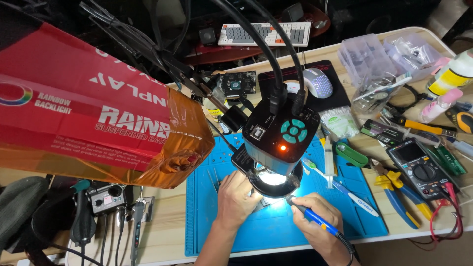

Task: Using a hot air rework station and a soldering probe to repair or modify components on a circuit board while viewing through a digital microscope.

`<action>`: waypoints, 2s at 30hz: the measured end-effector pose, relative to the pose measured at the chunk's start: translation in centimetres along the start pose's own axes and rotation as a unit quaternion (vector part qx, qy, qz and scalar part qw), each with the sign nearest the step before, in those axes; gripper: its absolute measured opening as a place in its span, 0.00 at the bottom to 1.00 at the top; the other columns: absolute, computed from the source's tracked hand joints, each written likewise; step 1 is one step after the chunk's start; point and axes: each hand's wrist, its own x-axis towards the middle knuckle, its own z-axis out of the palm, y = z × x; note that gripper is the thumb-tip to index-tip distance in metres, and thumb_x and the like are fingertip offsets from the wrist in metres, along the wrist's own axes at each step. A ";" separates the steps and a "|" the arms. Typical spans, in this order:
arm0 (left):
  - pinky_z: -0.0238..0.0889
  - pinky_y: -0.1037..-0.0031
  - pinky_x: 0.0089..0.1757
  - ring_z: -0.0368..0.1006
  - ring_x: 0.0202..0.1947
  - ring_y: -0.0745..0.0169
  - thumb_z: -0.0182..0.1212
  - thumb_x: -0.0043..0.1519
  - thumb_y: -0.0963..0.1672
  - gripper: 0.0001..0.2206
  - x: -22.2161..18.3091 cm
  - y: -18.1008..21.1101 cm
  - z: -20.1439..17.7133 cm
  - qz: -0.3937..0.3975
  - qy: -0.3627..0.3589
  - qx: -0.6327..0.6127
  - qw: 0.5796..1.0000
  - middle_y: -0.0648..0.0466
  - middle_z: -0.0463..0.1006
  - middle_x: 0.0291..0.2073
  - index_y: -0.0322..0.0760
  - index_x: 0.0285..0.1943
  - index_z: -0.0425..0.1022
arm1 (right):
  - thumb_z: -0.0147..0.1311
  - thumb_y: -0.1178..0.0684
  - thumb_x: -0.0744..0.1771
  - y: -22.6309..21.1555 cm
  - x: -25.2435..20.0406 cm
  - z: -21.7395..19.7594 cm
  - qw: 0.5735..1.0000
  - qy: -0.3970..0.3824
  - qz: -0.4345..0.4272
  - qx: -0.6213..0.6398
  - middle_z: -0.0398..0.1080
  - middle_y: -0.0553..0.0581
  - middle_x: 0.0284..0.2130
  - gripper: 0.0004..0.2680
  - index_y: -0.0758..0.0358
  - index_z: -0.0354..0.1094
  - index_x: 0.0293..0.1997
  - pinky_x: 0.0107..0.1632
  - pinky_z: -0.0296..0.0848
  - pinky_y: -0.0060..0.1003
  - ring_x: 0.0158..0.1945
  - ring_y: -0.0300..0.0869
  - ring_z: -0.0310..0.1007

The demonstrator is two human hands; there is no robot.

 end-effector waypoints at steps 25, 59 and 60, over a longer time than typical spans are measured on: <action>0.60 0.69 0.31 0.68 0.30 0.61 0.62 0.47 0.33 0.08 -0.3 -0.6 0.3 -0.013 0.036 0.000 0.999 0.59 0.74 0.30 0.38 0.24 0.72 | 0.65 0.58 0.65 -0.4 0.2 -0.2 1.000 -0.013 0.013 0.000 0.82 0.56 0.36 0.06 0.60 0.81 0.45 0.39 0.85 0.30 0.36 0.41 0.85; 0.62 0.70 0.32 0.68 0.30 0.62 0.62 0.47 0.33 0.08 -0.5 -1.2 0.3 -0.015 0.040 0.000 0.999 0.59 0.72 0.29 0.38 0.26 0.74 | 0.65 0.58 0.65 0.4 -0.4 0.1 1.000 0.001 -0.004 -0.009 0.82 0.55 0.36 0.06 0.58 0.80 0.45 0.36 0.83 0.28 0.35 0.40 0.84; 0.62 0.69 0.32 0.68 0.30 0.62 0.61 0.47 0.33 0.08 -0.6 -1.2 0.4 -0.017 0.038 -0.001 0.999 0.59 0.71 0.29 0.37 0.26 0.74 | 0.66 0.58 0.65 0.5 -0.4 0.1 1.000 0.002 -0.003 -0.008 0.82 0.55 0.37 0.06 0.58 0.80 0.45 0.37 0.84 0.29 0.36 0.41 0.85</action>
